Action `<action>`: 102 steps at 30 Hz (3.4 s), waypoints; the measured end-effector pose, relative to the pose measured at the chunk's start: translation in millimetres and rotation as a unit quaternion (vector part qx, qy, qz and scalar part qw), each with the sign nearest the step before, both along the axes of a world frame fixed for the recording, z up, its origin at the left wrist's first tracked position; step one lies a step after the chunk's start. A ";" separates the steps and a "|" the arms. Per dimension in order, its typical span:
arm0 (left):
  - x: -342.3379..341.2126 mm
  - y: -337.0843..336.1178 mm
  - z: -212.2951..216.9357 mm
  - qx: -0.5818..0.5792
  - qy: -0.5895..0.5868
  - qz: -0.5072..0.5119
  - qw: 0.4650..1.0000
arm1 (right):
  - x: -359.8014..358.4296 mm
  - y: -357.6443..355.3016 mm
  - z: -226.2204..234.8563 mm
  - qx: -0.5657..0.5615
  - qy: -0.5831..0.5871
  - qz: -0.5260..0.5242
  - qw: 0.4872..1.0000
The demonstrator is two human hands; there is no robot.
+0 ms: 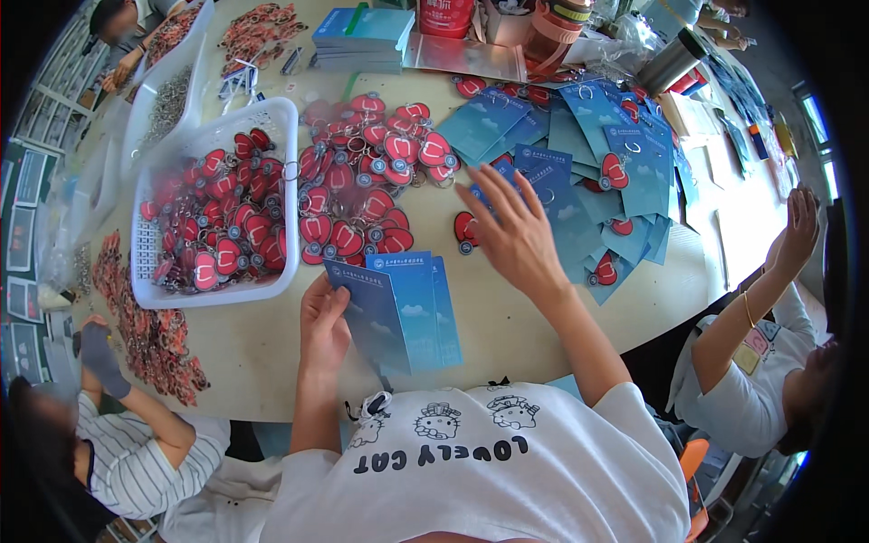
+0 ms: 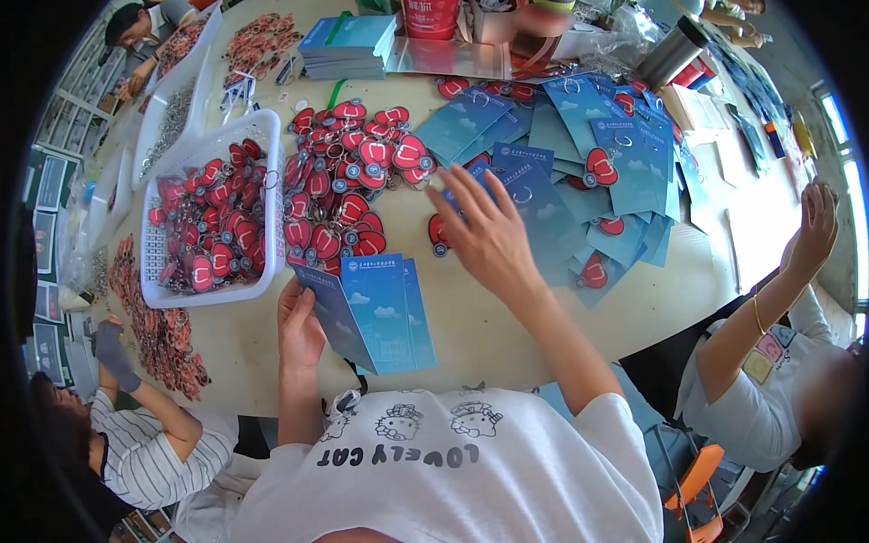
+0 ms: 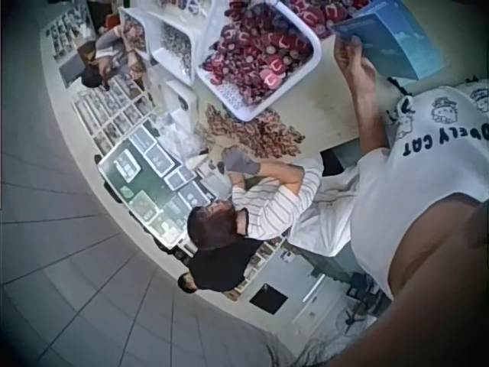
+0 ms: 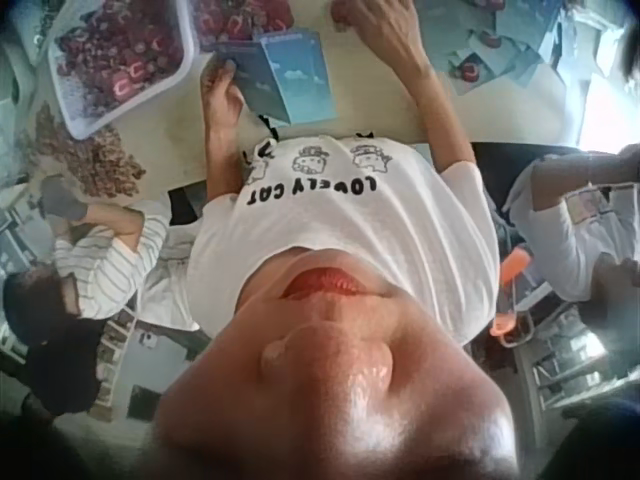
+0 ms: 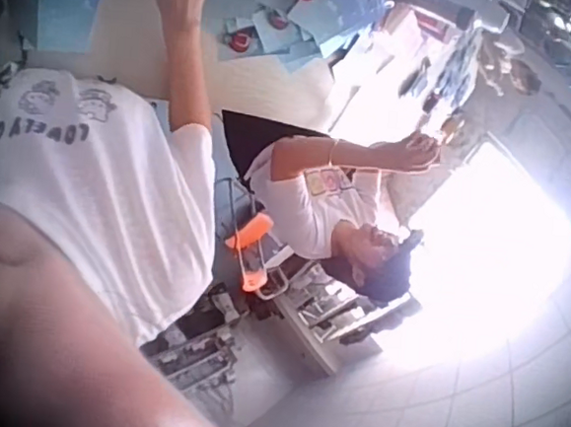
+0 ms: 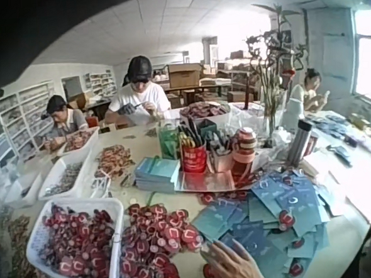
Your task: The person assembles heart-shaped keychains by attaching them to blue cardboard backing cards. They pick up a keychain from a white basket, thread the metal ring through a hole in the card, and place the finished unit on a growing pile on the table.
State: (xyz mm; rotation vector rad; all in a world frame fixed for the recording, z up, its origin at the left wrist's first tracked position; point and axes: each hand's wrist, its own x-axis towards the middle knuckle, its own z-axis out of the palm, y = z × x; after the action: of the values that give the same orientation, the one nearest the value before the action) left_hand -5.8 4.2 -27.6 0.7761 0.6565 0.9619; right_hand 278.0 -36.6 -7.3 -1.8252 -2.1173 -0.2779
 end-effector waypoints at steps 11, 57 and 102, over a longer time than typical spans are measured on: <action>-5.1 -2.3 -8.8 -0.018 -0.024 -0.024 0.999 | 53.1 -0.4 -0.1 -0.095 -0.002 -0.034 0.995; 43.8 38.3 9.3 0.031 -0.038 0.049 0.998 | 20.4 198.4 -4.8 -0.053 0.107 -0.038 0.992; 82.4 64.4 66.8 0.317 0.102 0.206 0.920 | -7.7 53.0 89.8 -0.148 0.751 0.135 0.629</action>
State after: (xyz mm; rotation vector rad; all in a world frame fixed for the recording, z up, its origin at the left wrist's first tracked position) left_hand 76.6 68.5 39.3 1.3584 0.7084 1.5313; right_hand 270.4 16.4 82.5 -0.9346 -1.0380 1.2905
